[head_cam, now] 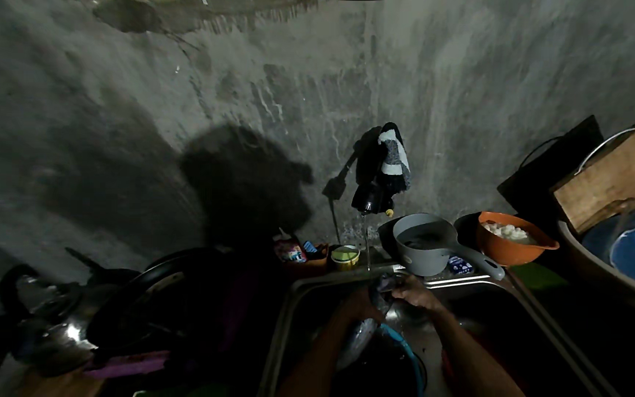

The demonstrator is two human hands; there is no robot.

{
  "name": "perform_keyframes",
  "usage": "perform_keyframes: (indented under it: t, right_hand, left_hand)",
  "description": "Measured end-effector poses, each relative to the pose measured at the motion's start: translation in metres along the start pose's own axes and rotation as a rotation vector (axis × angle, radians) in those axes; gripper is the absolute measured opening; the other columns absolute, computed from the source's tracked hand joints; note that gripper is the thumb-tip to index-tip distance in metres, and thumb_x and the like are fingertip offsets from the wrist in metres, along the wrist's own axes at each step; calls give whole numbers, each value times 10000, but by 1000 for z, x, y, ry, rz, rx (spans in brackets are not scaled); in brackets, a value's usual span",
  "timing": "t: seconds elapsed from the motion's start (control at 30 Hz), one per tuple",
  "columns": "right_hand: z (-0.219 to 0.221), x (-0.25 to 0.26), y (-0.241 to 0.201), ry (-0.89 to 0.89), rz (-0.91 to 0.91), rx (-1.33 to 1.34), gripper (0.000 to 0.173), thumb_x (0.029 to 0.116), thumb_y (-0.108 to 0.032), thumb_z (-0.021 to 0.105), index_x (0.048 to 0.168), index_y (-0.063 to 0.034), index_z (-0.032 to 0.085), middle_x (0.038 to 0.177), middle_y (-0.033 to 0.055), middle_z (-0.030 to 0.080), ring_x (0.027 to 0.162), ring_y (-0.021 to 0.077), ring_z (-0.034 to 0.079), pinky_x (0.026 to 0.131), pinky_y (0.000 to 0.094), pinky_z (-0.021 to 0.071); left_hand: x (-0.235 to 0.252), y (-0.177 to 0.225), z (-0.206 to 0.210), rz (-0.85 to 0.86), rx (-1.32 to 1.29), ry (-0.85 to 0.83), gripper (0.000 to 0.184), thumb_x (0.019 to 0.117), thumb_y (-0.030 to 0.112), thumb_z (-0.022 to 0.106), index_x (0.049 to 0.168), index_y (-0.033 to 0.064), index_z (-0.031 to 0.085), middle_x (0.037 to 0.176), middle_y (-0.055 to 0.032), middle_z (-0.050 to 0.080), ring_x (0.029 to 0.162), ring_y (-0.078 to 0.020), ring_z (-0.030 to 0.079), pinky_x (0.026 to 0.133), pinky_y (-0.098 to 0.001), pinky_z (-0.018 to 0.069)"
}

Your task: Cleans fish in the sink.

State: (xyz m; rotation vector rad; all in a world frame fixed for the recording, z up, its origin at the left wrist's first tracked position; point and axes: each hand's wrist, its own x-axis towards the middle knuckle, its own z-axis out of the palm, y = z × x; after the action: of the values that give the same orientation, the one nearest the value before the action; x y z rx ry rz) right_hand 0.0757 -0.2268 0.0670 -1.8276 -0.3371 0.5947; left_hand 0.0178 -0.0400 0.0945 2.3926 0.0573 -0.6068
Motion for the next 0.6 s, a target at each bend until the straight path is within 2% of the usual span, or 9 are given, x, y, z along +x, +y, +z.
perform_keyframes:
  t: [0.2,0.33,0.47,0.6]
  right_hand:
    - [-8,2,13,54,27,24,152,947,6,659,1090,51,685,950,95,697,821,87,642,795,267,548]
    - [-13,2,26,96,2,47,178,940,-23,683,1105,45,689,959,100,703,828,96,651,806,281,554]
    - [-13,1,35,117,-44,139,198,934,3,669,1128,41,684,939,88,707,801,86,655,771,277,564]
    - [-14,-2,37,139,-12,164,161,942,15,651,1097,49,681,891,80,694,748,77,638,723,258,557]
  left_hand:
    - [3,5,-2,45,10,-31,782,752,196,869,1410,-9,500,1317,-234,602,1212,-335,597,1049,-512,472]
    - [4,12,-3,11,37,-54,810,740,203,872,1433,19,494,1329,-225,603,1224,-342,595,1049,-535,471]
    - [4,19,-3,-4,48,-79,789,763,190,867,1437,19,493,1343,-230,593,1231,-343,590,1056,-534,464]
    - [8,17,-1,-11,56,-94,750,762,192,864,1398,-5,519,1313,-229,608,1210,-337,601,1040,-533,474]
